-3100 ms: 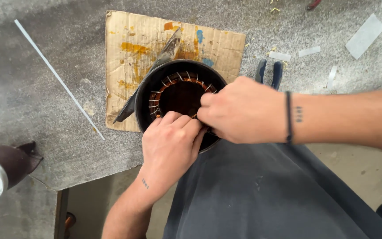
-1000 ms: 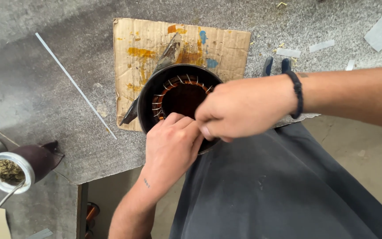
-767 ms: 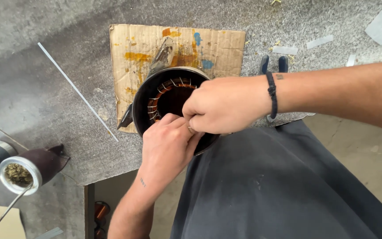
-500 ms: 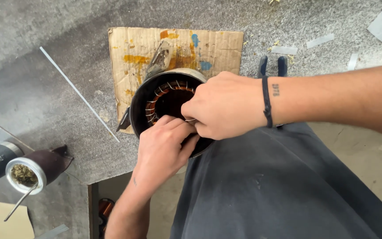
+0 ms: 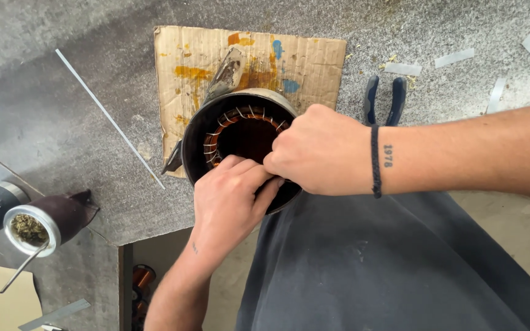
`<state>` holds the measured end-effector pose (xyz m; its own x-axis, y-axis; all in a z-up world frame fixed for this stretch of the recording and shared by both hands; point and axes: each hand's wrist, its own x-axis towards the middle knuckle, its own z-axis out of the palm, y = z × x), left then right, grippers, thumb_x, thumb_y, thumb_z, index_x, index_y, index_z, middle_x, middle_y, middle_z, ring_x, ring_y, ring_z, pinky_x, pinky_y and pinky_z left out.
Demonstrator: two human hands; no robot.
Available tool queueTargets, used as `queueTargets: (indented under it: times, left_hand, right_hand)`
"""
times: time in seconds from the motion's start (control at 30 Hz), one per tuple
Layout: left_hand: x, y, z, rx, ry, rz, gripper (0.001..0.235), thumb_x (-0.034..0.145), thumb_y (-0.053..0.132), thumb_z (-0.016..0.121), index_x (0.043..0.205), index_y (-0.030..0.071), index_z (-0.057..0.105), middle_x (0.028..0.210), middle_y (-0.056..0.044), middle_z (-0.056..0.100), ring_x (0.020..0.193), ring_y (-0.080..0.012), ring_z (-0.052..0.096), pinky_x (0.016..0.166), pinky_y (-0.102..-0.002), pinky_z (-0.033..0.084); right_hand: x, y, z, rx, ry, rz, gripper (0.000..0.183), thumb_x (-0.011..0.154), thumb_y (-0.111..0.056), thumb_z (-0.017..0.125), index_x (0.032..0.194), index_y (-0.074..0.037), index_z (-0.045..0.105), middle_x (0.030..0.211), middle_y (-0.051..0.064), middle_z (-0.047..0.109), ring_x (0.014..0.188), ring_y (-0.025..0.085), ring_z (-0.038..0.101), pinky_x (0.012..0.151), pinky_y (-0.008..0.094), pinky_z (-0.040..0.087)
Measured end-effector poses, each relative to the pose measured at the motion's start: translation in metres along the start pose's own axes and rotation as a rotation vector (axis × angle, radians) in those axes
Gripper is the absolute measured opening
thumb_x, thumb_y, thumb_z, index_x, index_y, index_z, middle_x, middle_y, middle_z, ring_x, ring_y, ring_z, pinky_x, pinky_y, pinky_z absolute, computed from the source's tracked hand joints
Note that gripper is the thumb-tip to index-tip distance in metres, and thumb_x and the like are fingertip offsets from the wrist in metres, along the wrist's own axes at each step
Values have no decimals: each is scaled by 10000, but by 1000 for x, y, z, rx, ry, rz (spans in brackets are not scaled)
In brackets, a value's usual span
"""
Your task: Lacing and securing the copper windings of an electric motor stator using cord
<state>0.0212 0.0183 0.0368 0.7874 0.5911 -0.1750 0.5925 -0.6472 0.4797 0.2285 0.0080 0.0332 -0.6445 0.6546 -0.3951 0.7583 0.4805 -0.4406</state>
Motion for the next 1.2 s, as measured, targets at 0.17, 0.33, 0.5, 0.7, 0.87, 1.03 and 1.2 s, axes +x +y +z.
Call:
queueTargets:
  times: [0.17, 0.33, 0.5, 0.7, 0.87, 1.03, 1.2]
  left_hand:
    - [0, 3, 1, 17, 50, 16, 271, 983, 299, 673, 753, 160, 641, 709, 4, 623, 704, -253, 579, 597, -398, 457]
    - [-5, 3, 6, 10, 118, 18, 275, 950, 292, 692, 728, 132, 660, 701, -6, 612, 687, -275, 568, 570, -419, 455]
    - [-12, -2, 13, -24, 131, -19, 312, 965, 334, 693, 729, 130, 676, 713, -9, 637, 711, -271, 580, 611, -416, 468]
    - [-18, -3, 25, 32, 287, -8, 366, 949, 361, 701, 663, 142, 641, 646, -44, 604, 669, -296, 575, 580, -449, 432]
    - [-21, 1, 41, -26, 408, -61, 235, 802, 338, 731, 682, 151, 654, 681, -6, 647, 777, -216, 666, 651, -358, 520]
    - [-21, 10, 46, 1, 437, -125, 225, 813, 309, 714, 680, 149, 630, 683, -9, 618, 764, -224, 639, 687, -366, 514]
    - [-20, 17, 44, 4, 480, -171, 226, 848, 293, 705, 691, 146, 635, 676, -11, 605, 751, -229, 634, 699, -372, 519]
  right_hand:
    - [-7, 4, 6, 8, 134, -84, 199, 887, -103, 579, 727, -216, 614, 619, -48, 563, 505, 233, 610, 346, 436, 417]
    - [7, 5, -9, -122, 117, -256, 228, 871, -156, 622, 663, -248, 604, 705, -59, 659, 708, 241, 674, 533, 440, 521]
    - [22, 15, -10, -251, -60, -413, 247, 949, -111, 609, 735, -234, 590, 703, -64, 631, 689, 208, 635, 510, 402, 519]
    - [37, 21, -14, -272, -67, -514, 193, 899, -237, 613, 707, -229, 619, 701, -44, 665, 684, 248, 672, 524, 440, 543]
    - [41, 29, -8, -233, -103, -541, 185, 808, -376, 643, 788, -193, 620, 723, -23, 668, 766, 242, 699, 593, 475, 598]
    - [36, 26, -17, -203, -128, -506, 150, 840, -325, 677, 780, -188, 671, 704, -36, 668, 756, 216, 705, 600, 426, 601]
    - [27, 30, -22, -250, -134, -604, 193, 911, -308, 617, 765, -193, 671, 673, -43, 660, 736, 215, 687, 622, 400, 596]
